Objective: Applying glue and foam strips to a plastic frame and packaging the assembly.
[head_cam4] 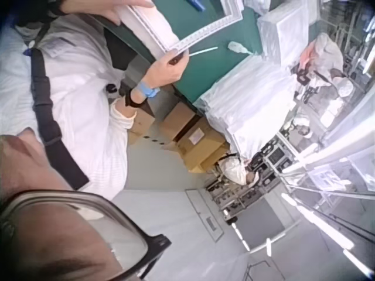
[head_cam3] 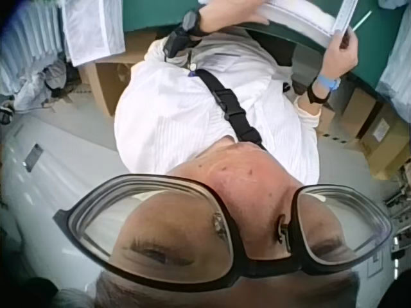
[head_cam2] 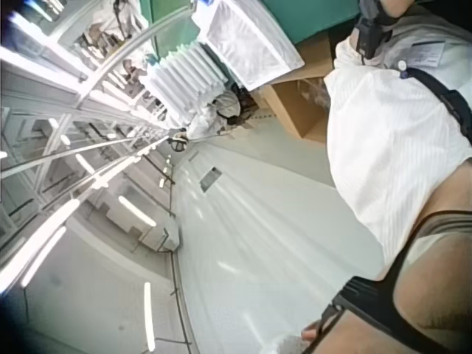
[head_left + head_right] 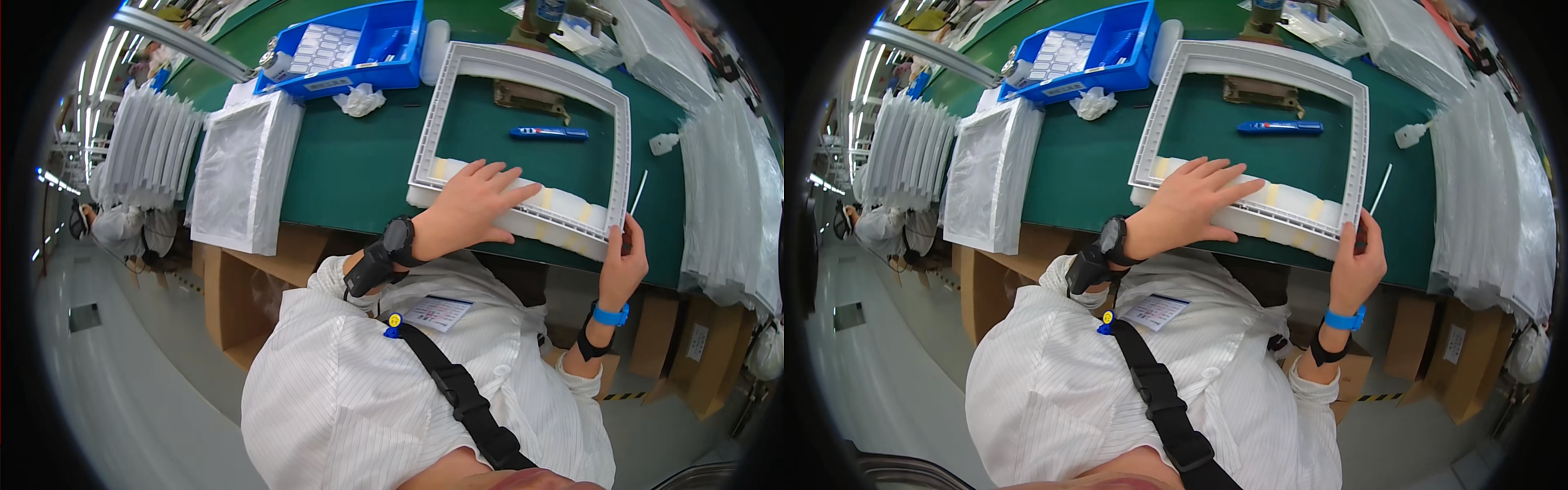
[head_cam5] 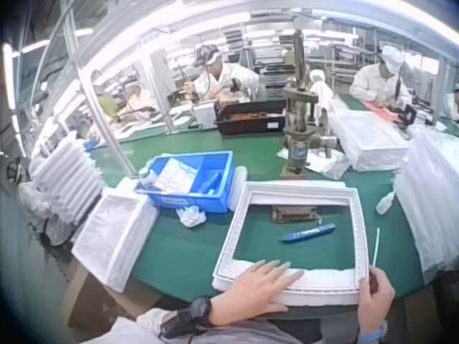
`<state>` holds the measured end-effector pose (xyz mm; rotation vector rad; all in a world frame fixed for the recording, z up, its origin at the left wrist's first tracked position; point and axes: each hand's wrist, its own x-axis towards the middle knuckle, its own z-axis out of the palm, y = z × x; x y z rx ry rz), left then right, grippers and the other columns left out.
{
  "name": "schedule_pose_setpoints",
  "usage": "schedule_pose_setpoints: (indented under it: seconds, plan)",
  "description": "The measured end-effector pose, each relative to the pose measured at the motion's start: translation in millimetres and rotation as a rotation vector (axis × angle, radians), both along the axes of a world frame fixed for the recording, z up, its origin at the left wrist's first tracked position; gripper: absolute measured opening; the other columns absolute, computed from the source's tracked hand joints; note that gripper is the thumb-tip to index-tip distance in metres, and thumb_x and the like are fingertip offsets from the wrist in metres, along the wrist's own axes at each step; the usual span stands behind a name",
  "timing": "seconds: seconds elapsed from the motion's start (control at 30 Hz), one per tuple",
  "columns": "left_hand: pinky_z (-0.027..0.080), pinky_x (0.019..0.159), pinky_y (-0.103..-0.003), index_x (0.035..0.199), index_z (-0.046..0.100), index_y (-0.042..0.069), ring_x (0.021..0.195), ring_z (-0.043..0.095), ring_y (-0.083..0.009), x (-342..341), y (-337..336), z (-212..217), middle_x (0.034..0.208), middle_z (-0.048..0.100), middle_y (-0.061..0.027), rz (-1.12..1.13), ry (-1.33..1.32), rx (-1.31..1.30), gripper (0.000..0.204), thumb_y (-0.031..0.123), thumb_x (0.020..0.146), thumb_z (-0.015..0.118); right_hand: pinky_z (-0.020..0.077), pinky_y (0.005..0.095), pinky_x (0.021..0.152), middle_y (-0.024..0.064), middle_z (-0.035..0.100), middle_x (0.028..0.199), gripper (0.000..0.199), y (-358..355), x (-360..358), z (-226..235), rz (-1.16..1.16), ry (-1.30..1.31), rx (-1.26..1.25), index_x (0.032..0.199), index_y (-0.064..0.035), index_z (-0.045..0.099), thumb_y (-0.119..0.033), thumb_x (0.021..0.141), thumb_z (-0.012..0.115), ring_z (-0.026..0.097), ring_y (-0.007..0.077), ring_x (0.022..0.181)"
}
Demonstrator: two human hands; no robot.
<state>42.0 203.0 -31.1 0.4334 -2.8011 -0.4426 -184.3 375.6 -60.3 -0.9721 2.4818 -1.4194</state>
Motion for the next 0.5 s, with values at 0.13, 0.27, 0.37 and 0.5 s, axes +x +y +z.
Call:
schedule_pose_setpoints:
  seconds: [0.13,0.27,0.37,0.5]
  plan:
    - [0.05,0.091,-0.039,0.116,0.068,0.008,0.103,0.064,-0.0297,26,-33,31,0.114,0.068,-0.0119,0.24,0.466,0.107,0.035,0.01,0.082,0.074,0.0518,0.0301,0.075,0.0105,0.07,0.104,0.028,4,-9,2,0.064,-0.02,-0.05,0.12,-0.0014,0.065,-0.016,0.097,0.059,0.064,0.0153,0.088]
    - [0.05,0.067,-0.037,0.1,0.071,0.006,0.074,0.064,-0.0299,87,-104,29,0.086,0.065,-0.0119,0.605,0.41,0.045,0.015,0.005,0.087,0.064,0.0458,0.0256,0.079,0.0069,0.068,0.111,0.029,17,-36,47,0.099,-0.054,-0.09,0.122,-0.0009,0.064,-0.017,0.101,0.052,0.058,0.0108,0.091]
    - [0.051,0.071,-0.038,0.099,0.072,0.005,0.082,0.064,-0.0294,88,-151,-23,0.091,0.065,-0.0099,0.537,0.277,0.032,0.014,0.008,0.087,0.064,0.0378,0.0222,0.069,0.005,0.068,0.112,0.029,7,-36,119,0.167,0.101,-0.133,0.12,-0.0026,0.066,-0.018,0.101,0.051,0.052,0.0077,0.083]
    - [0.051,0.078,-0.039,0.099,0.072,0.006,0.092,0.062,-0.0279,81,-170,-52,0.095,0.064,-0.0076,0.413,0.146,-0.257,0.016,0.009,0.086,0.065,0.0384,0.0232,0.07,0.0043,0.069,0.111,0.032,-42,-56,188,0.39,0.317,-0.18,0.122,-0.0045,0.066,-0.022,0.1,0.051,0.054,0.0093,0.085]
